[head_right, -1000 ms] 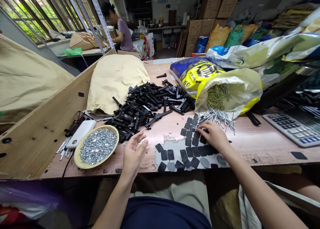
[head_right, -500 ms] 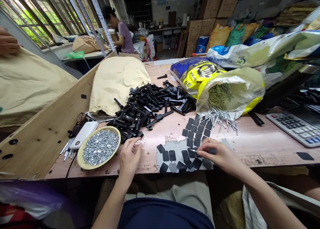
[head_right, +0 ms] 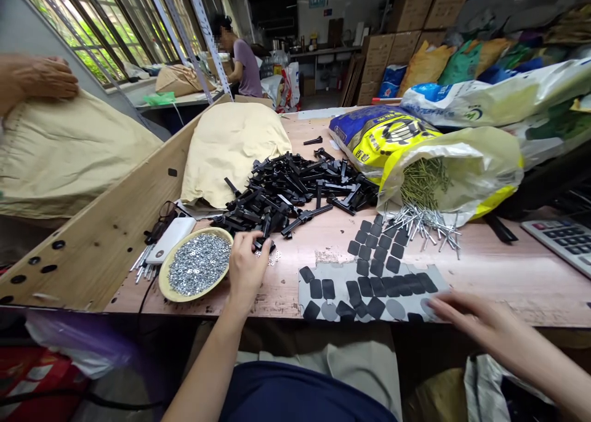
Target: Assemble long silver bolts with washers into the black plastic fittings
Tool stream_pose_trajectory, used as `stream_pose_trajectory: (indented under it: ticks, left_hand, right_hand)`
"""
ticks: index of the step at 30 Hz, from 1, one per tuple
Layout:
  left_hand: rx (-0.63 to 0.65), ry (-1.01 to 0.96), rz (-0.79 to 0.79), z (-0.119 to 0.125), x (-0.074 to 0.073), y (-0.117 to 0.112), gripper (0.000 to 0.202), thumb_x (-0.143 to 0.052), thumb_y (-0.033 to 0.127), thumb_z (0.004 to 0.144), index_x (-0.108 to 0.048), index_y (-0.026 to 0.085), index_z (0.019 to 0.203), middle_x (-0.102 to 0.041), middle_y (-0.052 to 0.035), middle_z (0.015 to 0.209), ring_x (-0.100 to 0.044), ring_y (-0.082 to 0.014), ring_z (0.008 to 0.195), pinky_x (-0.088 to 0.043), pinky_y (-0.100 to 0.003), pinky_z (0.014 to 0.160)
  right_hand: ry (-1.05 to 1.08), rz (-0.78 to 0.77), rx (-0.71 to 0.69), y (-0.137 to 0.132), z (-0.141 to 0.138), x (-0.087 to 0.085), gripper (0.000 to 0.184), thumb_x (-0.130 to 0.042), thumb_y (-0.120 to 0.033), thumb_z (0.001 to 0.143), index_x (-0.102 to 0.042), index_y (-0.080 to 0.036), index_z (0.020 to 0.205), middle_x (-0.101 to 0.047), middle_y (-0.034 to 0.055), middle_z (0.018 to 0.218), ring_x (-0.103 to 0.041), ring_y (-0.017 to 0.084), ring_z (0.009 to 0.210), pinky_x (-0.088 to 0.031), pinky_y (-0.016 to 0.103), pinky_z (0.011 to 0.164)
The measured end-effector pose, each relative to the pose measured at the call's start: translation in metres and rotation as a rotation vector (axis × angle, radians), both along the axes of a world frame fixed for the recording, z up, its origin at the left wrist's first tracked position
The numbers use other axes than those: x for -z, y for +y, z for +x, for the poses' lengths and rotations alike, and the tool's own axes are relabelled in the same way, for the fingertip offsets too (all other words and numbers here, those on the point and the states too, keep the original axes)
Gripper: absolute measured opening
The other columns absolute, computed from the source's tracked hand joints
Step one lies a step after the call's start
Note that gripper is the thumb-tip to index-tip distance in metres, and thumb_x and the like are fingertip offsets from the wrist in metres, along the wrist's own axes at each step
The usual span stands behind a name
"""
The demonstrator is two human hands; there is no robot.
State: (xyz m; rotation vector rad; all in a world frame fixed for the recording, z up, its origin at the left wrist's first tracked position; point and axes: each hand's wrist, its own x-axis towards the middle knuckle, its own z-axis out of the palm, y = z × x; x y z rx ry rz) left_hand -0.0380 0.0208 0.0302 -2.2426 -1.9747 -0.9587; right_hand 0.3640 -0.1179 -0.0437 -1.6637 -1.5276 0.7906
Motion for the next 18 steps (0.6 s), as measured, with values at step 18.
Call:
stream_pose_trajectory:
  ticks: [18]
  left_hand:
    - [0.147, 0.283, -0.085, 0.02, 0.004, 0.069, 0.06, -0.072, 0.019, 0.08, -0.052, 0.021, 0.137, -0.068, -0.0122, 0.121, -0.05, -0.0321, 0.115, -0.034, -0.049, 0.098]
  right_hand:
    - [-0.302, -0.055, -0.057, 0.181, -0.199, -0.014, 0.028, -0.051, -0.043, 0.095, -0.06, -0.019, 0.105, -0.067, 0.0149, 0.103, -0.063, 0.031, 0.095, -0.043, 0.035, 0.075]
